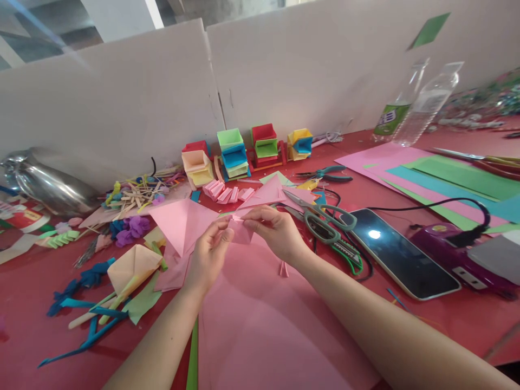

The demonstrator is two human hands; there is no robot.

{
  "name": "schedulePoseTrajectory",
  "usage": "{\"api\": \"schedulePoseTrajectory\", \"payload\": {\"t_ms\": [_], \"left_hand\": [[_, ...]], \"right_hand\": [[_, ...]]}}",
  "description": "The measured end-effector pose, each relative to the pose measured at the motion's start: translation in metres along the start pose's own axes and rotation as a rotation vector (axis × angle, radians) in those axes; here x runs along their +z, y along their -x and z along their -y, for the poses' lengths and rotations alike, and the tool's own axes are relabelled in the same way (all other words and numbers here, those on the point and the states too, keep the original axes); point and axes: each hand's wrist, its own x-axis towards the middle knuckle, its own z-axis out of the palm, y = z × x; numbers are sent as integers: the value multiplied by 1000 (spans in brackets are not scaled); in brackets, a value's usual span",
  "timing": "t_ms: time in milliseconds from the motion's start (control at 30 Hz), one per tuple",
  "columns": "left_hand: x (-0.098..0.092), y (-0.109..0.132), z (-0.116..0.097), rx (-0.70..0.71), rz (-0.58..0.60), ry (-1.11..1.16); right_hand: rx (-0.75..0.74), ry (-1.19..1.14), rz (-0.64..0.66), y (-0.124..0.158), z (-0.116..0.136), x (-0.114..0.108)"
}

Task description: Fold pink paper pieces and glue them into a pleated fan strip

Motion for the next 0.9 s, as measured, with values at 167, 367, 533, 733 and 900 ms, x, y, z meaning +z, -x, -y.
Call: {"api": "schedulePoseTrajectory", "payload": {"t_ms": [167,367,533,733,900], "left_hand": [[-3,-2,3,-101,-14,57],[0,0,5,-144,-60,144],[0,1,2,-104,-66,68],[0,1,1,27,-6,31],[0,3,-1,63,43,-26]], "right_hand": [[24,-47,-6,0,0,0],[130,-93,22,-1,5,-3],[46,-45,57,-2,3,-5],[57,-36,96,-2,2,-5],[73,-46,103,-1,4,-4]]}}
